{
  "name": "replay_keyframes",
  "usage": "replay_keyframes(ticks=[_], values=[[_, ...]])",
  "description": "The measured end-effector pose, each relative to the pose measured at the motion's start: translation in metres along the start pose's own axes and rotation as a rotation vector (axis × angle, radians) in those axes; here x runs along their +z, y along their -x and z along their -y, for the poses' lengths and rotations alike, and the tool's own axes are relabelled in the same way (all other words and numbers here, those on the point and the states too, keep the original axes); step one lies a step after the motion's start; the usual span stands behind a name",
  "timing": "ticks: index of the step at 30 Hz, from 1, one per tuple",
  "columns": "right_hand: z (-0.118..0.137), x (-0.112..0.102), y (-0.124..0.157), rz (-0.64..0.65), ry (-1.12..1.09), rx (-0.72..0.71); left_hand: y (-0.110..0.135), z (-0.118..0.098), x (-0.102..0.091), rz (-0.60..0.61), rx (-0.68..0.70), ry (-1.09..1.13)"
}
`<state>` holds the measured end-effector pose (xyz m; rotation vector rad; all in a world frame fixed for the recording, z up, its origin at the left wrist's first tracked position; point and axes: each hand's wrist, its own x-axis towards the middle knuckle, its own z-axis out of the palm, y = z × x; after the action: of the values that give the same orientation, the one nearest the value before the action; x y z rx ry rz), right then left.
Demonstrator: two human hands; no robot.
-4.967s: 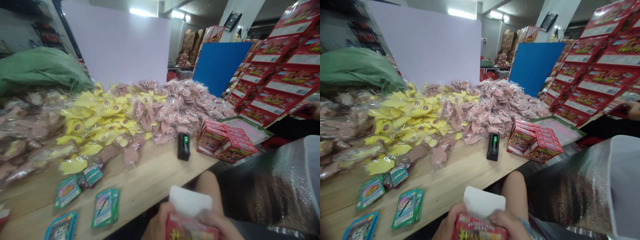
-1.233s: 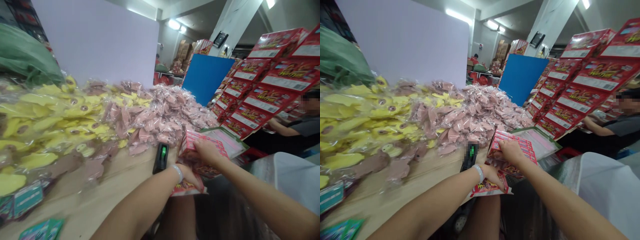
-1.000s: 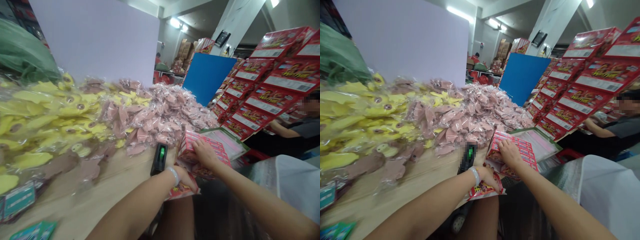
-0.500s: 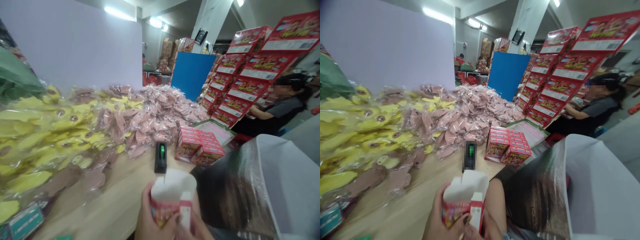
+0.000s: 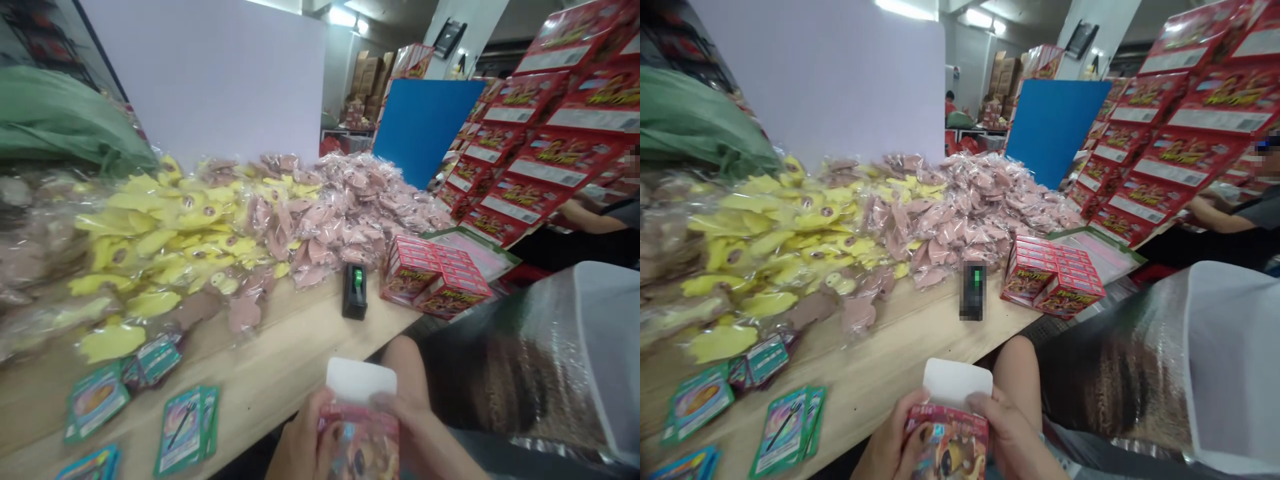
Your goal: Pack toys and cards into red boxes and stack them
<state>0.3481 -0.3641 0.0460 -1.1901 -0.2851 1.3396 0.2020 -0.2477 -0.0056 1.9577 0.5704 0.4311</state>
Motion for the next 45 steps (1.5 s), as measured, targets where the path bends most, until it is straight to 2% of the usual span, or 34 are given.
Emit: replay_keyframes(ticks=[4,6,8,10,14,17,19,20,23,24,27,31,35,40,42,44,45], values=[[0.029,0.001,0.009,0.178,0.424,0.009,-0.007,0.01,0.009,0.006,-0.073,0.066],[0.033,0.0,0.011,0.13,0.548,0.014,-0.007,0.014,0.009,0.0,-0.068,0.073],[0.028,0.0,0.01,-0.033,0.471,0.026,-0.005,0.014,0.005,0.002,-0.049,0.07],[0.019,0.001,0.007,-0.111,0.257,0.07,-0.005,0.011,-0.003,0.065,-0.008,0.076],[-0.002,0.007,-0.001,0.046,-0.188,0.233,-0.008,0.001,-0.017,0.248,0.065,0.104],[-0.006,0.009,-0.007,-0.001,-0.221,0.2,-0.012,-0.001,-0.018,0.251,0.024,0.111],[0.002,0.007,-0.01,-0.033,-0.059,0.098,-0.014,0.001,-0.014,0.241,0.001,0.144],[0.008,0.006,-0.01,0.003,0.059,0.051,-0.014,0.003,-0.011,0.232,-0.009,0.175],[0.032,0.008,-0.006,0.233,0.42,0.006,-0.012,0.011,0.0,0.184,-0.049,0.29],[0.038,0.01,-0.004,0.274,0.511,0.008,-0.011,0.013,0.003,0.169,-0.063,0.316],[0.044,0.019,0.001,0.229,0.691,-0.044,-0.006,0.015,0.007,0.167,-0.072,0.329],[0.033,0.023,-0.001,0.178,0.826,-0.128,-0.002,0.01,0.001,0.243,0.0,0.33],[0.03,0.02,-0.001,0.122,0.807,-0.117,0.002,0.01,-0.005,0.266,0.053,0.338],[0.034,0.027,0.007,0.324,0.99,-0.108,0.01,0.02,-0.005,0.272,0.09,0.28],[0.021,0.03,0.011,0.341,1.195,-0.155,0.01,0.021,-0.008,0.273,0.101,0.209],[-0.001,0.026,0.012,0.298,1.372,-0.235,0.005,0.013,-0.018,0.298,0.092,0.14],[-0.011,0.021,0.012,0.247,1.389,-0.306,0.001,0.006,-0.027,0.338,0.096,0.105]])
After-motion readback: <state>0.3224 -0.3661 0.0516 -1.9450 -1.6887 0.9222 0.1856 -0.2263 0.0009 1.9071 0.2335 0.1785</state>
